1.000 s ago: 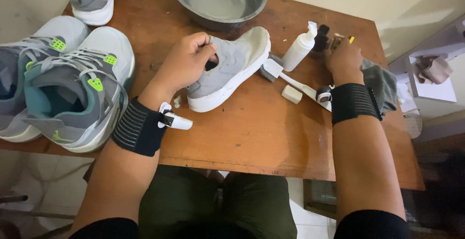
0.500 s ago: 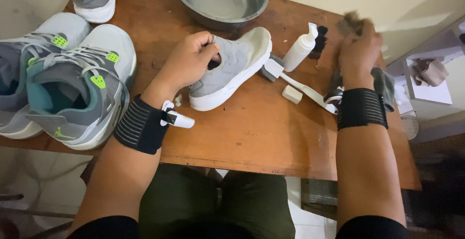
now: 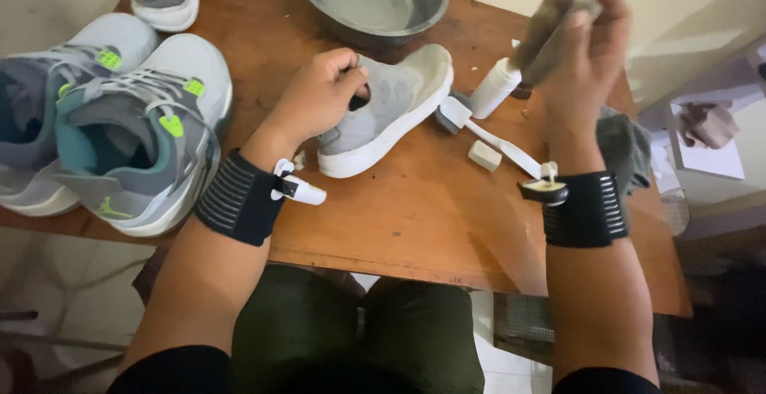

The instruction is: The person cleans a gray sneaker by first scrubbing the white midsole with a small white sponge, then wiping the upper with a gray cloth. They apply a cleaning solution from a white bottle and continue scrubbing the upper with a white brush, followed by a brown brush.

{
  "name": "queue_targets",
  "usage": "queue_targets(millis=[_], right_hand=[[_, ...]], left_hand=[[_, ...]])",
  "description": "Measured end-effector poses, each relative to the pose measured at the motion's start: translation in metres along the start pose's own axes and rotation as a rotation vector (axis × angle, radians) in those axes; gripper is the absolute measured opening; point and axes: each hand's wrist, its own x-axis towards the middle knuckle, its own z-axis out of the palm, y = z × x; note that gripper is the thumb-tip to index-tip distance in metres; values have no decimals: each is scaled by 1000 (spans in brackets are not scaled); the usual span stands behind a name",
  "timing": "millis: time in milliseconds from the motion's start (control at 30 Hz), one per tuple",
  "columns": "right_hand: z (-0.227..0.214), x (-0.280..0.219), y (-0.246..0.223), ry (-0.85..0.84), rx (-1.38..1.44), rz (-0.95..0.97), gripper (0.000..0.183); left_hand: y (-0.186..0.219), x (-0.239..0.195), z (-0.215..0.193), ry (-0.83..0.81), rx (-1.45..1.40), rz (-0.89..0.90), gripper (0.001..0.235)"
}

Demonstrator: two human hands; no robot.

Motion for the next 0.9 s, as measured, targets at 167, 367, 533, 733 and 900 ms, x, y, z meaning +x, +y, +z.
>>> queue_targets(millis=[167, 367, 533, 733, 900], right_hand=[[44, -32, -9, -329, -510, 138, 40], [112, -64, -27, -633, -475, -143, 51], [110, -68, -2, -636, -370, -422, 40], [45, -47, 23, -602, -707, -261, 48], [21, -42, -28, -639, -568, 341, 35]], left_hand=[[-18, 11, 4, 23, -54, 106, 28], [-44, 29, 12, 64, -76, 134, 18], [-29, 13, 3, 76, -50, 137, 19], [-13, 0, 2, 68, -54, 109, 20], [-12, 0, 0, 62, -51, 77, 19]])
